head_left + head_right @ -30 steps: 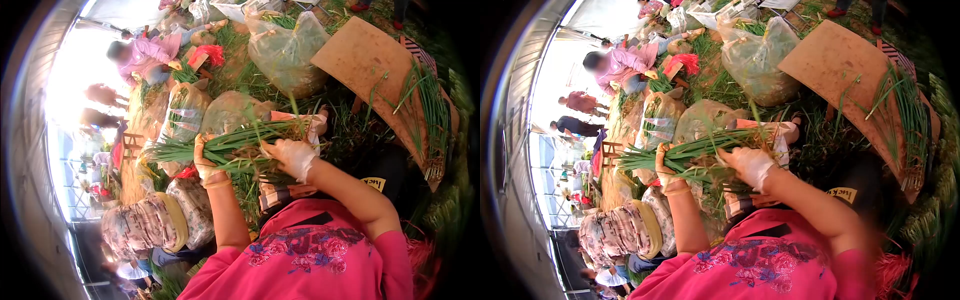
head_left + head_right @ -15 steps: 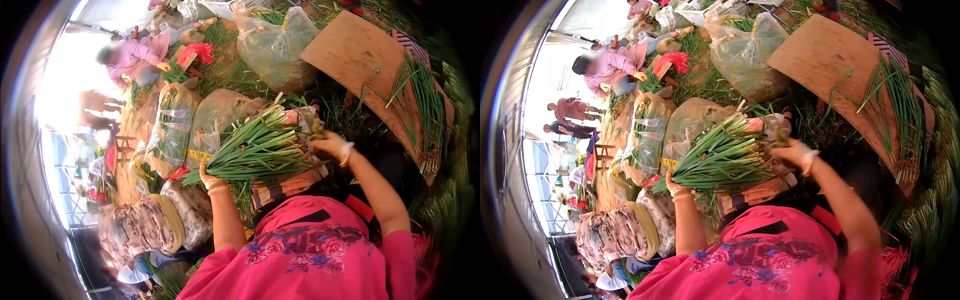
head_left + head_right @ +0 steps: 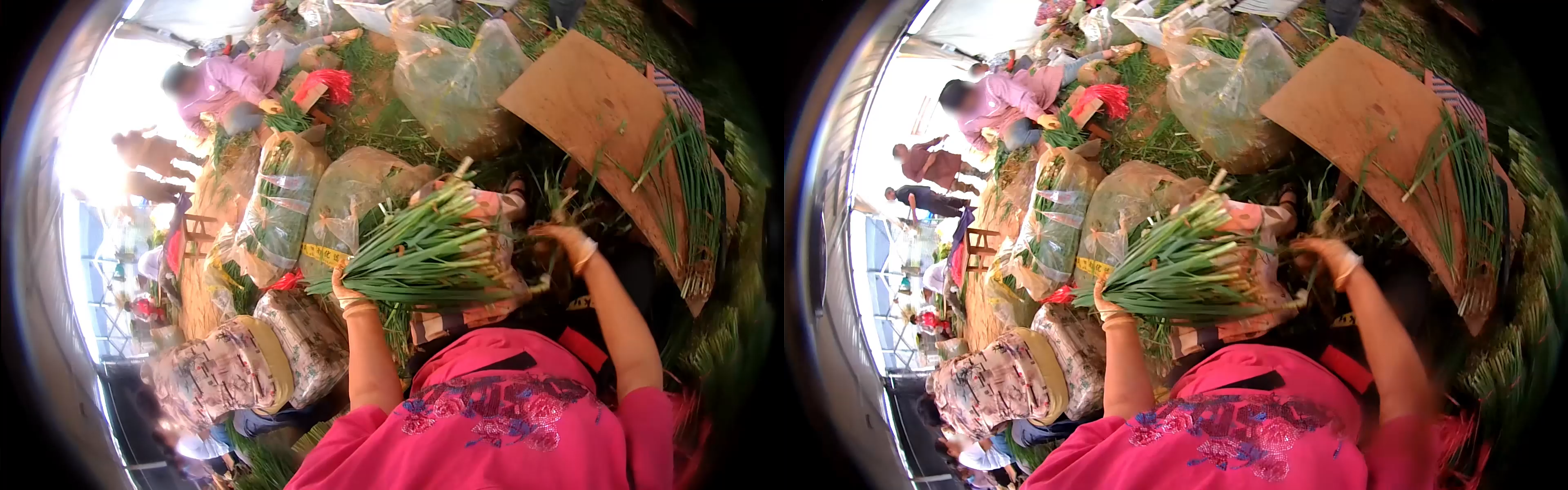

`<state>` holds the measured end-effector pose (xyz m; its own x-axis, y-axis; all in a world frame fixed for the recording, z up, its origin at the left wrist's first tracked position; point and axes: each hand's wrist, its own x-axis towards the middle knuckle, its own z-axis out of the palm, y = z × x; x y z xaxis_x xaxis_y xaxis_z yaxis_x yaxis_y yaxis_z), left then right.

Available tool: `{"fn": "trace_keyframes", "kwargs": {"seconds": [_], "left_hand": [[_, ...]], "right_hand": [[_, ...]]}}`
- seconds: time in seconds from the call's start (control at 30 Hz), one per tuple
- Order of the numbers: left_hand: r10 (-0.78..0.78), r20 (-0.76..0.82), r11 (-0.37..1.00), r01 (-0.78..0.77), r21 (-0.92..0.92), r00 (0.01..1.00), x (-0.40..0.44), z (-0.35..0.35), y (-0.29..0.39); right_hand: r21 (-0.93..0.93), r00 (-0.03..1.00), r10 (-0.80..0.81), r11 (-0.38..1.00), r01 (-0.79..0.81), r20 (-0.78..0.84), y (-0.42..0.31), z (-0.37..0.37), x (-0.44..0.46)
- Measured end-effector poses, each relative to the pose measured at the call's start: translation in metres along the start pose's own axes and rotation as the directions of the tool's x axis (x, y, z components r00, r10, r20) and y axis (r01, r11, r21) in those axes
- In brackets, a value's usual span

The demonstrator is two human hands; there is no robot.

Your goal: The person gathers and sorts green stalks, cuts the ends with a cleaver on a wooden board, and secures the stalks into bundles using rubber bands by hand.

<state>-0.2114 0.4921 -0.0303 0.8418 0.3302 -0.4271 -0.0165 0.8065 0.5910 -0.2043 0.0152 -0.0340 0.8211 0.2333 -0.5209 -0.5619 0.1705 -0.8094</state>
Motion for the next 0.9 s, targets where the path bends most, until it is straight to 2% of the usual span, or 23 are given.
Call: {"fn": "trace_keyframes", "kwargs": {"seconds": [0.03,0.1,0.13,0.2,0.23,0.27,0.3,0.33,0.37,0.4,0.43,0.47,0.5,0.53,0.57,0.63,0.7,0.73,0.77,0.8,0.83,0.87,0.9], "left_hand": [[0.032,0.024,0.999,-0.033,0.026,0.999,-0.004,0.009,-0.002],[0.136,-0.014,0.983,-0.133,0.128,0.991,-0.011,0.039,0.003],[0.27,-0.053,0.932,-0.248,0.264,0.961,-0.022,0.061,0.005],[0.16,0.049,0.974,-0.165,0.155,0.986,-0.027,0.068,0.017],[0.147,0.096,0.98,-0.159,0.123,0.984,-0.027,0.073,0.025],[0.209,0.089,0.971,-0.217,0.096,0.974,-0.012,0.06,0.029],[0.201,0.112,0.978,-0.193,-0.078,0.973,-0.011,0.062,0.033],[0.208,0.073,0.972,-0.198,-0.126,0.976,-0.016,0.065,0.039],[0.207,0.039,0.965,-0.197,-0.174,0.978,-0.02,0.066,0.041],[0.205,0.034,0.969,-0.198,-0.148,0.978,-0.011,0.053,0.035],[0.196,0.028,0.973,-0.191,-0.127,0.98,-0.002,0.04,0.036],[0.159,0.01,0.983,-0.158,-0.097,0.987,-0.008,0.045,0.039],[0.243,0.024,0.964,-0.239,-0.116,0.97,-0.018,0.058,0.038],[0.211,0.01,0.972,-0.208,-0.112,0.977,-0.031,0.078,0.041],[0.181,-0.005,0.977,-0.181,-0.111,0.983,-0.044,0.099,0.046],[0.106,0.207,0.993,-0.094,-0.071,0.973,-0.067,0.138,0.053],[0.151,0.354,0.985,-0.172,0.028,0.923,-0.101,0.187,0.047],[0.442,0.606,0.723,-0.663,0.196,0.661,-0.093,0.196,0.031],[0.455,0.789,0.448,-0.872,0.199,0.413,-0.095,0.208,0.018],[0.424,0.897,0.149,-0.986,0.069,0.126,-0.097,0.221,0.005],[0.359,0.913,0.294,-0.952,0.085,0.192,-0.112,0.236,-0.004],[0.29,0.922,0.43,-0.896,0.114,0.257,-0.128,0.251,-0.012],[0.24,0.892,0.593,-0.785,0.178,0.383,-0.142,0.257,-0.015]], "right_hand": [[0.142,0.988,0.146,0.978,-0.152,0.052,-0.001,0.023,0.008],[0.224,0.941,0.331,0.914,-0.34,0.076,0.018,0.053,0.035],[0.293,0.977,0.206,0.932,-0.214,0.06,0.025,0.069,0.045],[0.34,0.999,-0.03,0.94,0.023,0.016,0.053,0.045,0.062],[0.313,0.972,-0.195,0.922,0.227,-0.132,0.023,0.051,0.038],[0.2,0.959,-0.043,0.974,0.103,-0.282,-0.048,0.073,-0.014],[0.316,0.908,0.072,0.946,0.069,-0.414,-0.069,0.058,-0.02],[0.348,0.977,-0.053,0.929,0.124,-0.204,-0.075,0.046,-0.029],[0.406,0.982,-0.184,0.901,0.154,0.035,-0.082,0.034,-0.037],[0.466,0.921,-0.294,0.872,0.149,0.256,-0.089,0.022,-0.045],[0.11,0.95,-0.247,0.967,0.229,0.193,-0.073,-0.002,-0.032],[-0.526,0.979,-0.198,0.827,0.198,0.057,-0.041,-0.037,-0.011],[-0.931,0.987,-0.162,0.359,0.065,0.006,-0.016,-0.06,0.003],[-0.999,0.996,-0.074,0.021,-0.041,-0.043,-0.001,-0.067,0.008],[-0.994,0.994,0.043,-0.045,-0.097,-0.099,-0.027,-0.054,-0.008],[-0.964,0.941,0.259,-0.209,-0.167,-0.219,-0.093,-0.016,-0.054],[-0.879,0.954,0.186,-0.46,-0.126,-0.234,-0.16,0.031,-0.076],[-0.988,0.993,0.076,0.115,-0.102,-0.094,-0.157,0.002,-0.056],[-0.762,0.996,-0.086,0.646,0.031,-0.032,-0.154,-0.03,-0.03],[-0.597,0.928,-0.353,0.721,0.351,0.119,-0.151,-0.031,-0.01],[-0.364,0.767,-0.608,0.681,0.636,0.204,-0.148,-0.024,0.007],[-0.429,0.769,-0.6,0.649,0.629,0.22,-0.159,0.021,-0.012],[-0.49,0.771,-0.592,0.612,0.62,0.236,-0.171,0.068,-0.034]]}}
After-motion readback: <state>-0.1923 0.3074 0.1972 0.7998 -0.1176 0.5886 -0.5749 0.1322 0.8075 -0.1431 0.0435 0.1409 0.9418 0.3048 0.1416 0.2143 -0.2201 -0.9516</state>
